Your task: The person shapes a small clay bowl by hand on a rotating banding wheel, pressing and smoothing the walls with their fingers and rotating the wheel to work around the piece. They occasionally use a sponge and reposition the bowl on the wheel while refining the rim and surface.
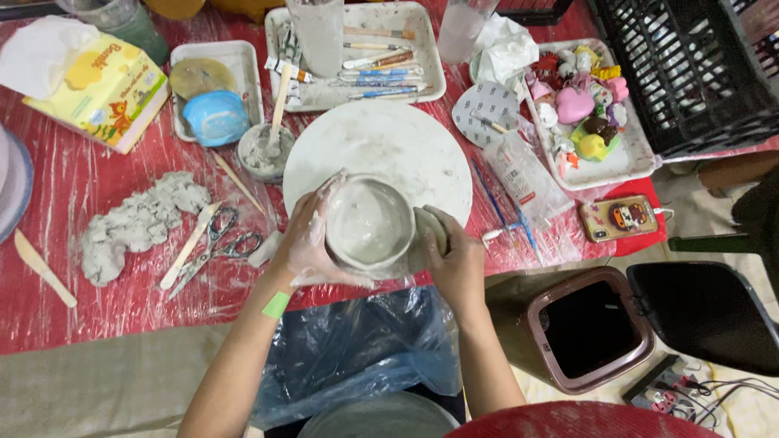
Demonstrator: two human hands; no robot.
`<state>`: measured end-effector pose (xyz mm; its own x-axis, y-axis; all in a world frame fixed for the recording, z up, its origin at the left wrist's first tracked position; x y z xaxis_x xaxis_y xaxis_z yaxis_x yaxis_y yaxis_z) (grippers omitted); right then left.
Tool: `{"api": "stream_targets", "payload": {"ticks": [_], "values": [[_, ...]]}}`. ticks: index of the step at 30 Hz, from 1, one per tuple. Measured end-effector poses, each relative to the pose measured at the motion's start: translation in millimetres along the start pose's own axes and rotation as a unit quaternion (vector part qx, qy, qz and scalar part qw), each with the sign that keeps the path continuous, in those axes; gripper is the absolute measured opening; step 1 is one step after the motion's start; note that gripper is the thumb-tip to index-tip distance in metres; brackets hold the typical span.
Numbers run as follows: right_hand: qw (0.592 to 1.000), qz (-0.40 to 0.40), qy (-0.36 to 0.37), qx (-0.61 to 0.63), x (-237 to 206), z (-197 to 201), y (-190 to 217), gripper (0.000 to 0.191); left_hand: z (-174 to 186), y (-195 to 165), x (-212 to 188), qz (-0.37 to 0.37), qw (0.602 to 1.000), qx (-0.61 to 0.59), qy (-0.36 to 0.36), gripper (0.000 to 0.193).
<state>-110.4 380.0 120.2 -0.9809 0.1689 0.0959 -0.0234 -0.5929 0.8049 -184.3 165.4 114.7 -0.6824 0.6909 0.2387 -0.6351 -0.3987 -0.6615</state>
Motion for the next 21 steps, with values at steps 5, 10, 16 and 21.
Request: {"api": "stream_targets", "payload": {"ticks": [5, 10, 16, 21], "values": [[0.998, 0.003, -0.033, -0.054, -21, -16, 9, 0.038, -2, 11, 5, 0.046, 0.998, 0.033, -0.012, 0.150], [0.998, 0.046, -0.036, -0.019, -52, -28, 21, 0.039, -1, -6, 8, 0.005, 0.994, 0.062, -0.086, 0.148], [0.998, -0.025, -0.059, -0.016, -42, -13, -6, 0.038, -7, 15, -9, 0.058, 0.993, 0.071, -0.074, 0.152], [0.995, 0.047, -0.081, -0.033, -35, -42, 5, 0.037, -10, 19, -34, 0.043, 0.993, 0.066, -0.092, 0.148]]}}
Point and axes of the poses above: each hand's wrist, its own x-axis towards the middle knuckle, its own z-axis out of the back of the hand, y = z × x, the point moved 9 cm from there along x, towards the middle knuckle, and after that the axes turned 12 degrees about y, right-handed, at the moved point
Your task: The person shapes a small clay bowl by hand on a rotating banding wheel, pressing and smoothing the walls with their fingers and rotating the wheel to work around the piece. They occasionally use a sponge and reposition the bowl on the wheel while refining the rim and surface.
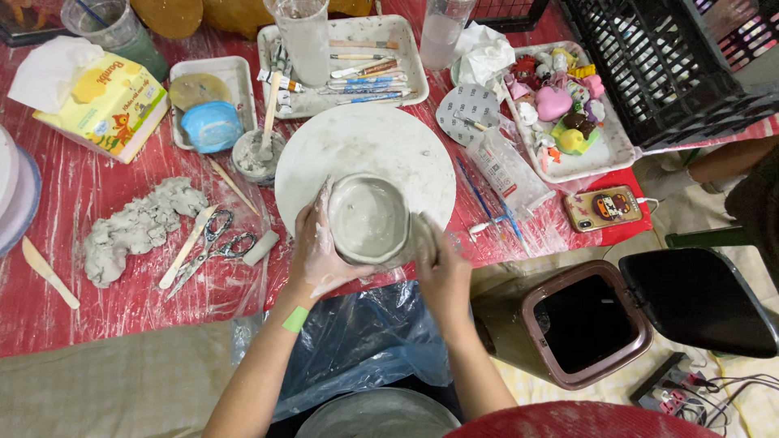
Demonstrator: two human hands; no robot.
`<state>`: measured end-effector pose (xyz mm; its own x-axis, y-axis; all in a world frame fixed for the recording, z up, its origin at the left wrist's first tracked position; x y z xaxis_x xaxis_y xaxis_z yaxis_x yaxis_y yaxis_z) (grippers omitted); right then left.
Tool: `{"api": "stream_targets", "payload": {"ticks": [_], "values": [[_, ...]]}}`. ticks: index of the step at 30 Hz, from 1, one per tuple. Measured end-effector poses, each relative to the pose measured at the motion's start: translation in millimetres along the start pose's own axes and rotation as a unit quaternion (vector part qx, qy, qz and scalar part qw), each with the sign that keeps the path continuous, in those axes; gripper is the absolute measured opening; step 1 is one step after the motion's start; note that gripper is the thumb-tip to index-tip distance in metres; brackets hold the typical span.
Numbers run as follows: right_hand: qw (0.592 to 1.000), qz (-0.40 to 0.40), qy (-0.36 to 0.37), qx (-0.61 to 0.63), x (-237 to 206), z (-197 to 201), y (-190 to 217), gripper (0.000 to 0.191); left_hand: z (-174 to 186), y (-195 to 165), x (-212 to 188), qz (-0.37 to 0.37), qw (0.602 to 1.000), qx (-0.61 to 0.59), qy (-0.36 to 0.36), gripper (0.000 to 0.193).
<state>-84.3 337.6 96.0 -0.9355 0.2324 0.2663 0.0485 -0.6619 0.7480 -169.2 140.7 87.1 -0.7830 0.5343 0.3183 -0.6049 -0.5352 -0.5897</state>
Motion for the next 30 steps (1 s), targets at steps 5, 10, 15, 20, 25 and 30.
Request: {"api": "stream_targets", "payload": {"ticks": [5, 10, 15, 20, 25, 30], "values": [[0.992, -0.109, 0.050, -0.043, -56, -30, 3, 0.035, -6, -17, -24, 0.036, 0.997, 0.026, -0.055, 0.145], [0.999, -0.030, 0.032, 0.005, -83, -13, 18, 0.040, -7, -25, -46, 0.037, 0.998, -0.013, -0.058, 0.147], [0.995, -0.072, 0.006, -0.068, -59, 6, -6, 0.039, -5, -7, -58, 0.062, 0.998, -0.031, 0.012, 0.152], [0.995, -0.069, 0.050, -0.058, -60, -30, -6, 0.039, -10, -2, -58, 0.065, 0.997, 0.040, 0.010, 0.148], [0.995, 0.000, 0.050, -0.087, -97, -35, 22, 0.046, -12, -9, -68, 0.061, 0.995, 0.074, -0.031, 0.145], [0.997, 0.052, 0.053, -0.013, -116, -15, 39, 0.038, -13, -7, -69, 0.059, 0.996, 0.067, -0.023, 0.145]]}}
Point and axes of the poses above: each hand's wrist, its own x-axis towards the middle knuckle, its own z-axis out of the back of the hand, y = z × x, the point moved 9 cm from there along x, towards the middle knuckle, and after that the axes turned 12 degrees about y, right-handed, at the moved point
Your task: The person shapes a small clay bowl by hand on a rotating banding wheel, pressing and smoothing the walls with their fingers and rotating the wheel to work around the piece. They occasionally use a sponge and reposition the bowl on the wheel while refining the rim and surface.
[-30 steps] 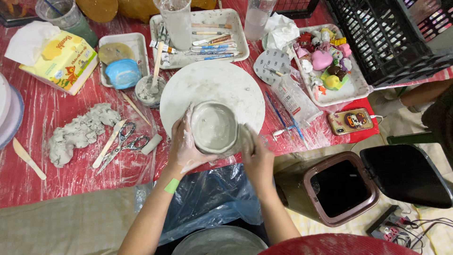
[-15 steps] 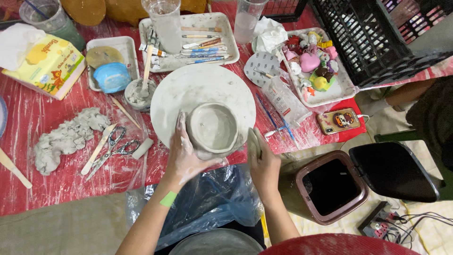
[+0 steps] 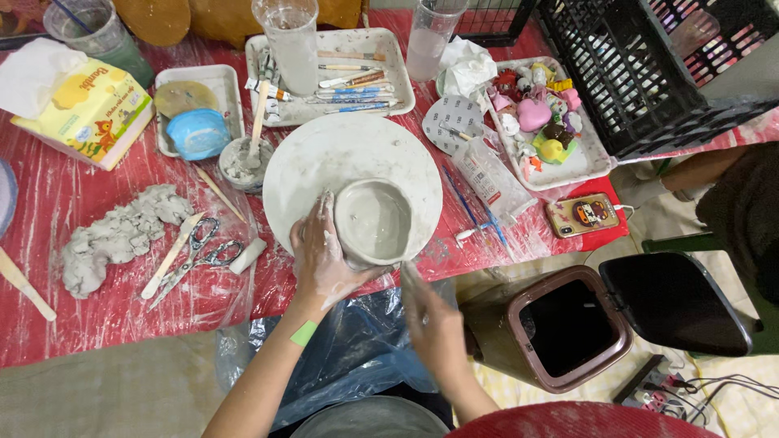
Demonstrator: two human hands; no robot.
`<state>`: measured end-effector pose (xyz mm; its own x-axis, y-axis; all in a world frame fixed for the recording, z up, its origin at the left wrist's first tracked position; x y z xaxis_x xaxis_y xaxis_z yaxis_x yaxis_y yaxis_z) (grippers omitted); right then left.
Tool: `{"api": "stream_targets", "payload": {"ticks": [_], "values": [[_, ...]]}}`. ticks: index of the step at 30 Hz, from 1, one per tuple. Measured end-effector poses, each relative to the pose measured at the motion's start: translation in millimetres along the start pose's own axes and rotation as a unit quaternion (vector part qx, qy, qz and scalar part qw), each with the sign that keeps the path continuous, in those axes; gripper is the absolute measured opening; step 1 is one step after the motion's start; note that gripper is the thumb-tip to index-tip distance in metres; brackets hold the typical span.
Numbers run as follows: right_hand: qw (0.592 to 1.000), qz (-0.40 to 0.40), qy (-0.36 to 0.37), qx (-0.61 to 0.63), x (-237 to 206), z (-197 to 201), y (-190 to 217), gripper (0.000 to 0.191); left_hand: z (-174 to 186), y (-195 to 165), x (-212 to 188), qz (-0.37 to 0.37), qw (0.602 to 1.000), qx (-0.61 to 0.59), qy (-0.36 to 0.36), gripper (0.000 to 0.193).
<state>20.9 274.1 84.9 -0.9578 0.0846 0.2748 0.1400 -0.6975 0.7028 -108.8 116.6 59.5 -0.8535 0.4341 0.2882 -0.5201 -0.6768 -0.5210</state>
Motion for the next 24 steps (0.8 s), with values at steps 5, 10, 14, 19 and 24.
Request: {"api": "stream_targets", "payload": {"ticks": [5, 10, 14, 19, 24], "values": [[0.983, -0.182, -0.036, -0.014, 29, 22, -55, 0.039, -5, -5, -4, 0.012, 1.000, 0.008, -0.002, 0.137], [0.992, -0.090, -0.088, -0.018, 53, 8, -46, 0.038, -11, -16, -4, 0.026, 0.999, 0.027, -0.032, 0.133], [0.995, -0.086, -0.042, -0.016, 43, -8, -38, 0.038, -16, -16, -6, 0.051, 0.998, 0.019, -0.040, 0.133], [0.991, -0.125, 0.020, -0.034, 14, -26, -23, 0.042, -14, -18, -6, 0.051, 0.997, 0.010, -0.049, 0.132], [0.994, -0.107, 0.000, 0.014, 3, 3, -31, 0.032, -15, -15, -5, 0.017, 0.999, -0.020, -0.028, 0.131]]}}
Point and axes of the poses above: each hand's wrist, its own x-axis towards the middle knuckle, its own z-axis out of the back of the hand, y = z × x, the point moved 9 cm from there along x, towards the middle knuckle, and after that the axes turned 12 degrees about y, right-handed, at the moved point
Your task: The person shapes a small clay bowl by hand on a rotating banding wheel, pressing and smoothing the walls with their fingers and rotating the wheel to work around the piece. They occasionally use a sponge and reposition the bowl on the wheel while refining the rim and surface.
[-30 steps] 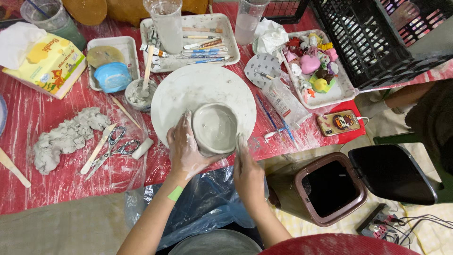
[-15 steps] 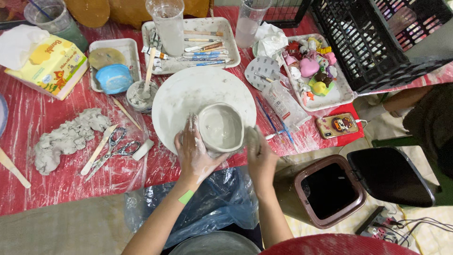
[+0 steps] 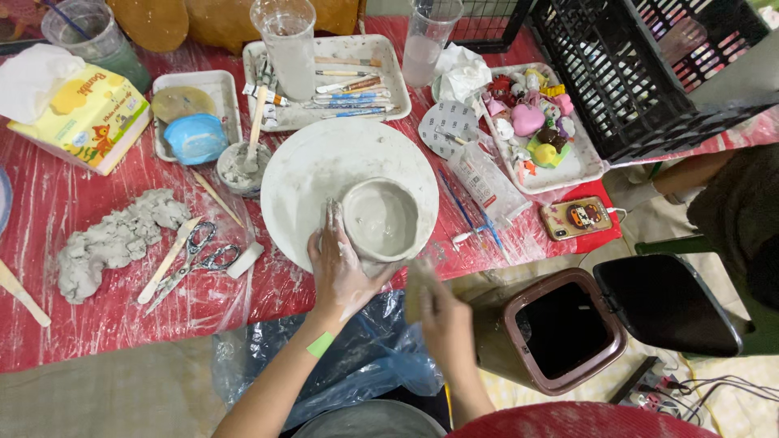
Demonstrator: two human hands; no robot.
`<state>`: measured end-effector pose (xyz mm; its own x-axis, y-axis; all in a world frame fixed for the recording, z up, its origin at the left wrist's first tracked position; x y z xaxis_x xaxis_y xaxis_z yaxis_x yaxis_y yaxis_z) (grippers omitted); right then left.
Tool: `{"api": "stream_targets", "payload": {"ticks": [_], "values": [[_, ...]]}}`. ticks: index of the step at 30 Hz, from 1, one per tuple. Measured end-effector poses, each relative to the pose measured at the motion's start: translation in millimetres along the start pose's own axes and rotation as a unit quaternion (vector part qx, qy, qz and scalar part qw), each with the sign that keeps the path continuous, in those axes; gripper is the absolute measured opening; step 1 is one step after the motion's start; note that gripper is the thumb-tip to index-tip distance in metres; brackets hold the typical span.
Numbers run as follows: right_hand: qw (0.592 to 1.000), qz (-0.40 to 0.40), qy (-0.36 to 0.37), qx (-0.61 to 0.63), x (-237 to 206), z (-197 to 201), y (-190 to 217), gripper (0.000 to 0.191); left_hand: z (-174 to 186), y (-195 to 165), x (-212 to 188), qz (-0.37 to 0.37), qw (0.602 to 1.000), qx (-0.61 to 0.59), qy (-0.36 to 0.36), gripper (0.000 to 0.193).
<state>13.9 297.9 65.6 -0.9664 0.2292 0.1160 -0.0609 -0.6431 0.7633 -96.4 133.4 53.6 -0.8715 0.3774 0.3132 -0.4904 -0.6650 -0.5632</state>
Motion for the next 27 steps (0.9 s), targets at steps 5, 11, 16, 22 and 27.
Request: {"api": "stream_targets", "payload": {"ticks": [5, 11, 16, 22, 27], "values": [[0.995, -0.021, -0.085, -0.048, 31, 30, -19, 0.043, -23, -1, -3, -0.023, 0.992, -0.101, 0.069, 0.137], [0.997, -0.005, -0.074, -0.037, 68, 0, -3, 0.045, -55, -13, 2, -0.020, 0.952, -0.274, 0.136, 0.146], [0.998, -0.059, 0.005, -0.010, 46, -2, -24, 0.041, -54, -14, 3, -0.009, 0.954, -0.276, 0.120, 0.143], [0.995, -0.040, -0.062, -0.071, 99, 41, -43, 0.039, -12, 20, 22, 0.058, 0.984, -0.115, 0.127, 0.157], [0.992, -0.103, -0.006, -0.077, 114, 8, -39, 0.038, -16, 15, 48, 0.014, 0.984, 0.026, 0.176, 0.156]]}}
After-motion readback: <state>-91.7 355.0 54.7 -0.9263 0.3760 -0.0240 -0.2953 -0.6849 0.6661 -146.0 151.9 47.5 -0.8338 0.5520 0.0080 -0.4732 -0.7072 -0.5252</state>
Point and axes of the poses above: each hand's wrist, its own x-axis towards the middle knuckle, its own z-axis out of the back of the hand, y = z × x, the point moved 9 cm from there along x, towards the middle knuckle, and after that the axes turned 12 degrees about y, right-handed, at the moved point
